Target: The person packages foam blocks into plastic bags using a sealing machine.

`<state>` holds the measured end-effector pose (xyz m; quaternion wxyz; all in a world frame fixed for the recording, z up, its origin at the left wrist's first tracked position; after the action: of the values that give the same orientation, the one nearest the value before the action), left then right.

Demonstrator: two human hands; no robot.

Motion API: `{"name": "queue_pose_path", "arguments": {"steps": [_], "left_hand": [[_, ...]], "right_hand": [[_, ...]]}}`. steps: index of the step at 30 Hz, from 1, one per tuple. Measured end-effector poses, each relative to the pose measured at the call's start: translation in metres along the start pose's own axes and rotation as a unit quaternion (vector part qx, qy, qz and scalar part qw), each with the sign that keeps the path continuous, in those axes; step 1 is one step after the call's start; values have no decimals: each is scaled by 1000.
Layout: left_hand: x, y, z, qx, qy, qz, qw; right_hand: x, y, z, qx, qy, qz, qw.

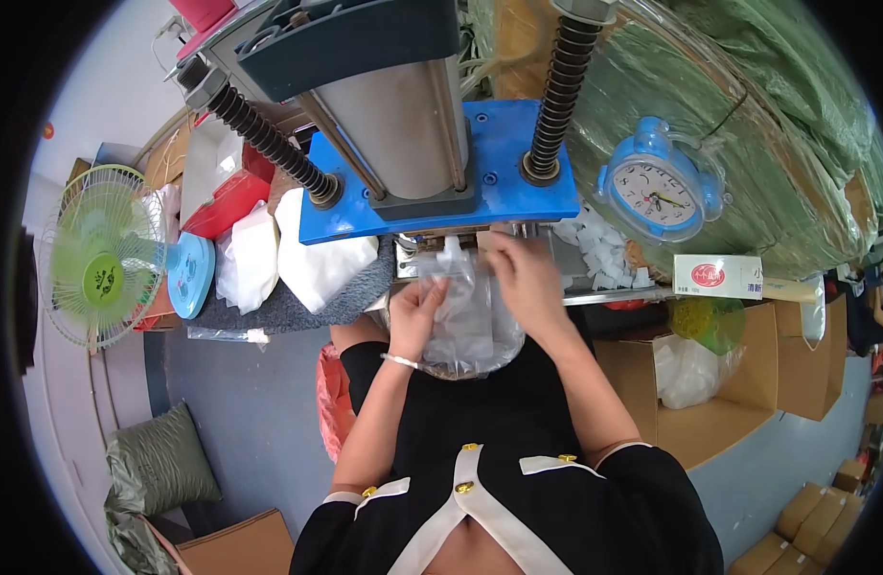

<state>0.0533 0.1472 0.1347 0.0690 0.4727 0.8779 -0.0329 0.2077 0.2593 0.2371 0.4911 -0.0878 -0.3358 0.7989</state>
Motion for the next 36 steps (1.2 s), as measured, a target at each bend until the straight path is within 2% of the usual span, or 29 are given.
{"name": "queue_pose_path", "arguments": {"steps": [1,2,3,5,6,7,8,9,10,11,12,14,15,16,17,18,19,21,22,23,25,27,28,29,31,32,33,35,36], "left_hand": [[9,1,-6,-20,-5,-2,1000],[17,2,-13,-40,-10,-5,999],[20,6,-14,-95,-62,-13,993],[25,6,8,-105,-69,-1,992],[27,8,16,-113,-76,15,991],[25,2,5,-10,-74,9,997],[25,-7,-19,168,-7,7,986],[20,-13,-45,343,57,2,937],[6,-32,-78,373,59,-71,923],[2,-52,-100,485,148,-173,845],[-10,-63,-120,580,233,-265,734],[-13,-70,-93,598,184,-232,745],[-16,-69,-68,608,158,-208,750],[-29,-58,-62,619,177,-172,746],[-39,-57,-60,604,196,-154,757],[-47,-55,-62,589,211,-135,768],[-52,-66,-76,550,252,-172,778],[-49,-83,-84,476,164,-178,846],[-51,-72,-106,457,192,-162,853],[-53,-59,-118,421,186,-137,877],[-55,-32,-117,332,198,-89,918],[-47,-16,-83,217,81,-25,973],[-45,-9,-70,176,43,-1,983],[-43,-6,-61,174,44,0,984],[-40,3,-38,74,-1,17,997],[-39,4,-42,48,17,2,999],[-37,2,-37,49,18,-4,999],[-34,7,-21,39,14,28,999],[-35,8,-23,30,-4,36,999]], "right_hand": [[0,-21,9,-113,-54,-58,990],[1,-32,7,-182,-50,-42,981],[0,-42,2,-252,-46,-28,966],[-14,-39,-39,-342,27,136,929],[-16,-35,-53,-328,44,150,932],[-17,-31,-54,-317,22,117,941],[-16,-24,-54,-304,-2,88,949],[-12,-22,-56,-300,-2,45,953],[-8,-20,-58,-296,-1,45,954],[-3,-24,-55,-307,-21,6,952],[1,-28,-51,-315,-37,-32,948],[7,-38,-40,-277,-53,-63,957],[12,-42,-53,-205,19,-48,977],[13,-42,-67,-131,91,-32,987],[13,-43,-70,-130,92,-34,987],[9,-48,-73,-30,92,-60,994],[5,-51,-75,69,91,-83,990],[-9,-33,-64,227,113,-6,967],[-14,-22,-44,287,110,18,951],[-17,-11,-24,270,88,73,956],[-15,-14,37,157,-69,94,981],[-9,-12,54,109,-89,95,985],[-7,-2,63,44,-131,128,982],[-7,9,70,-21,-173,160,972],[-3,25,62,8,-172,161,972],[1,32,50,61,-127,154,978],[4,39,39,114,-80,146,979],[2,45,27,113,-62,146,981],[2,46,17,167,-12,143,975]]}}
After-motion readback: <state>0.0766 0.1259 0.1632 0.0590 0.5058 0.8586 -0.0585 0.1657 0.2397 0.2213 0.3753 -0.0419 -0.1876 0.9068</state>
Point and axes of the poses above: each hand's wrist, its own x-axis towards the middle knuckle, its own y-axis out of the palm, z = x × y, the point moved 10 cm from there along x, towards the middle knuckle, and after that the axes turned 3 degrees about -x, right-handed, at the moved point
